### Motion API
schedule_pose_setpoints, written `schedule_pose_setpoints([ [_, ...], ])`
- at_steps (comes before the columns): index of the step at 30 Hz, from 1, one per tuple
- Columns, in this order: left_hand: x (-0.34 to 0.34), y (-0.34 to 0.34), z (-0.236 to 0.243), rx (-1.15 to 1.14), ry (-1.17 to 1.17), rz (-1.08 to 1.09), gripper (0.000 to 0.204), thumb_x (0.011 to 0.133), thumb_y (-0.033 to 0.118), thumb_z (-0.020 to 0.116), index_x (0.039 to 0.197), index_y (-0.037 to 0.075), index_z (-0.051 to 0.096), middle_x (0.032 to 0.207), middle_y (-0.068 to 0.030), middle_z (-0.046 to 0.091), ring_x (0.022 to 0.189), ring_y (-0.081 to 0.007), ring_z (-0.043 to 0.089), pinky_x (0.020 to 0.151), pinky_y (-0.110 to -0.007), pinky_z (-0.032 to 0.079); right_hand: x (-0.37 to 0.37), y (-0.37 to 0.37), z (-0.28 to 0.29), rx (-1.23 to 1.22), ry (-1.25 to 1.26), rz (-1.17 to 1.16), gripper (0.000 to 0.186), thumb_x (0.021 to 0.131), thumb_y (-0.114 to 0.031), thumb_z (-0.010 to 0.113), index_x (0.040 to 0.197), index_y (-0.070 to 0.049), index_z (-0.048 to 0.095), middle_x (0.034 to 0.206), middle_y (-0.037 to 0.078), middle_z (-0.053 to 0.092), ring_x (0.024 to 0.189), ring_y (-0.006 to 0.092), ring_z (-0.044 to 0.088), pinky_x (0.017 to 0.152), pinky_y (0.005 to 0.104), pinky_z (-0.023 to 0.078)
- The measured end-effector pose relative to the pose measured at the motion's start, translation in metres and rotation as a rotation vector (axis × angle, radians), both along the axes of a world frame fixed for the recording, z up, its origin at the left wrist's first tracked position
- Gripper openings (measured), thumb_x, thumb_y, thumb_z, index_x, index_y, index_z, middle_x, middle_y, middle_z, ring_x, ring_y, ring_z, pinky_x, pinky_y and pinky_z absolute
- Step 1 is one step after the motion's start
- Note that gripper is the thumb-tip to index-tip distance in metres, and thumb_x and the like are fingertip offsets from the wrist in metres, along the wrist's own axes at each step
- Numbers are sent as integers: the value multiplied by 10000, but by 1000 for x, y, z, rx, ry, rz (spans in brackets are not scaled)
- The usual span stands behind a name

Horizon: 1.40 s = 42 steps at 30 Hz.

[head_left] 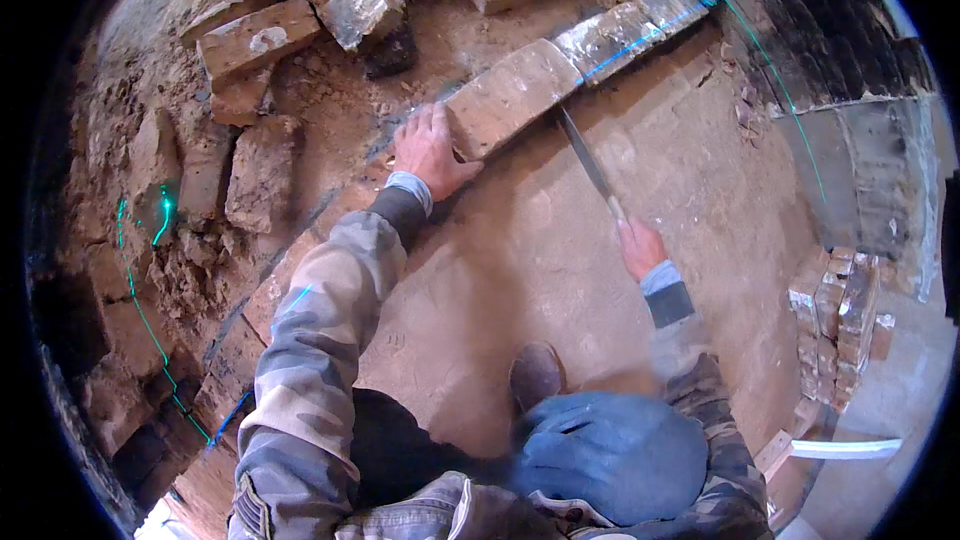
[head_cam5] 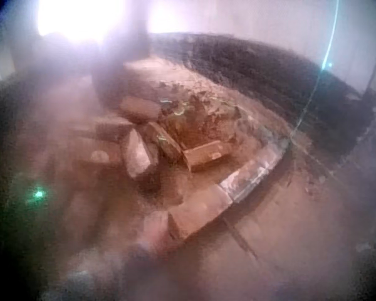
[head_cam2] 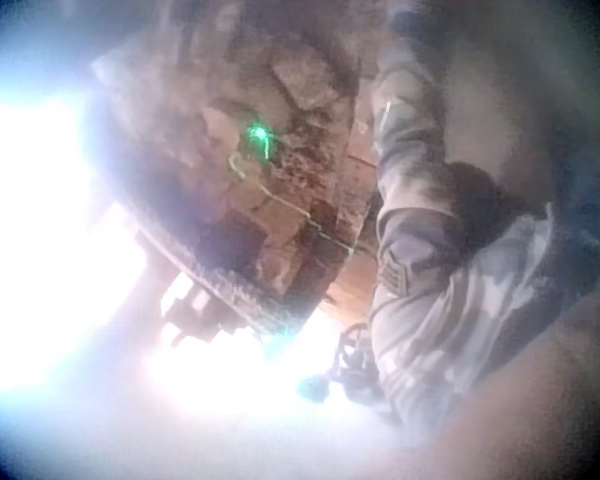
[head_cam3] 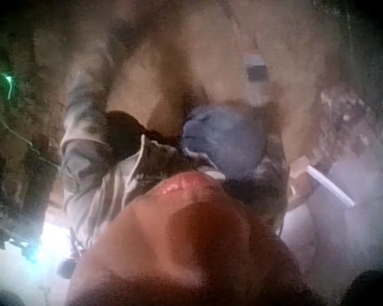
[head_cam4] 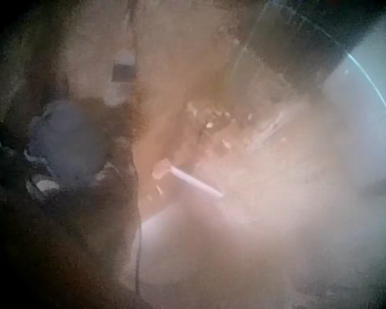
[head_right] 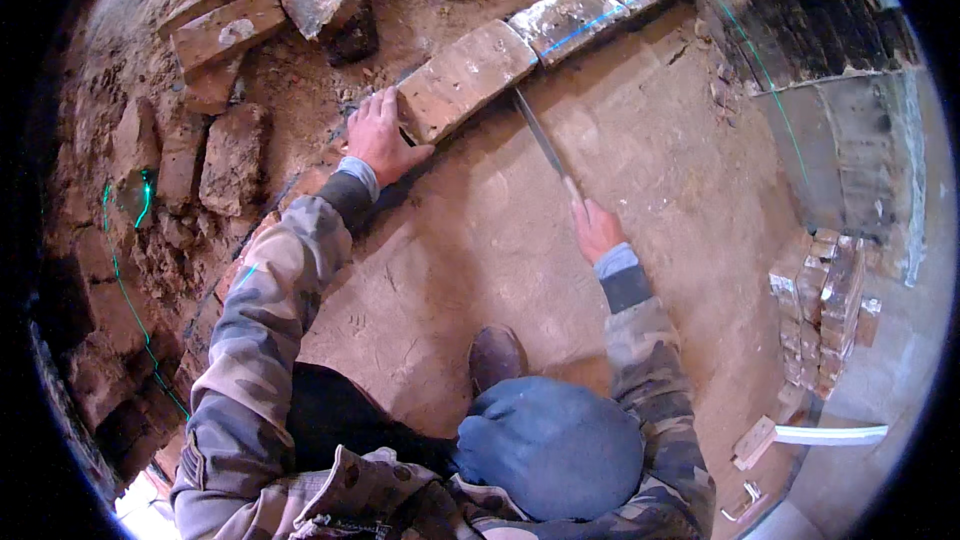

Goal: The person scoops mortar with a trowel and spreads it along a brick line, then places bricks one by one and taps them into alignment using a laser level as a guide. The person repeatedly adjusts brick positions and levels the mortar between bricks.

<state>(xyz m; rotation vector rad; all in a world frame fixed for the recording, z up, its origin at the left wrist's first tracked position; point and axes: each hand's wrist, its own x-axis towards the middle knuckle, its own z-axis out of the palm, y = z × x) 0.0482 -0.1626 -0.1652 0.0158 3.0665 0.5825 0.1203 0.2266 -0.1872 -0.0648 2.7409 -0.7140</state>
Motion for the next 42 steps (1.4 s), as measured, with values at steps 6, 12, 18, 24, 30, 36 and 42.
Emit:
schedule_pose_setpoints([
  [6,0,1,1,3,24,-5,1080,632,460,835,1437,-63,339,1411,-242,457,1328,-384,419,1110,-490,322,6,1,-3,-12,10,39,396,1004,-356,475,866,4,565,848,299,602,846,506,574,688,530,449],
  [12,2,3,-1,-16,36,-19,1078,634,467,828,1435,-64,340,1420,-237,449,1335,-385,409,1116,-491,313,13,-3,-4,-52,-24,-17,375,1003,-352,479,887,-6,564,855,294,604,854,509,568,693,526,449],
  [18,11,-4,3,-34,-10,-11,1168,631,591,811,1467,-47,303,1506,-228,366,1408,-386,332,1163,-513,240,32,-19,1,-131,-114,-83,370,1010,-350,473,924,-9,587,855,289,609,851,509,572,694,527,451],
  [24,21,-9,6,-67,-24,25,1197,636,651,791,1483,-25,283,1515,-221,351,1423,-383,312,1171,-557,203,87,-42,0,-143,-105,-45,372,1013,-331,484,910,13,578,825,292,600,805,507,571,680,524,452],
  [30,11,1,-5,-41,40,7,1050,707,539,772,1467,-23,317,1500,-209,377,1397,-368,349,1153,-519,240,81,-59,15,-128,-101,26,336,1006,-315,500,925,4,569,804,291,586,784,499,570,664,529,447],
  [36,10,-2,5,-40,12,-5,1062,714,560,760,1483,-11,301,1509,-198,366,1411,-353,329,1156,-532,234,80,-53,8,-101,-124,45,306,998,-289,516,905,0,554,805,285,585,780,484,576,643,529,435],
  [42,67,-99,31,-131,37,-57,995,767,562,720,1497,34,299,1540,-192,316,1437,-368,282,1169,-550,216,112,-31,14,-97,-251,73,320,985,-300,524,859,-6,551,761,265,581,708,462,568,609,505,436],
])
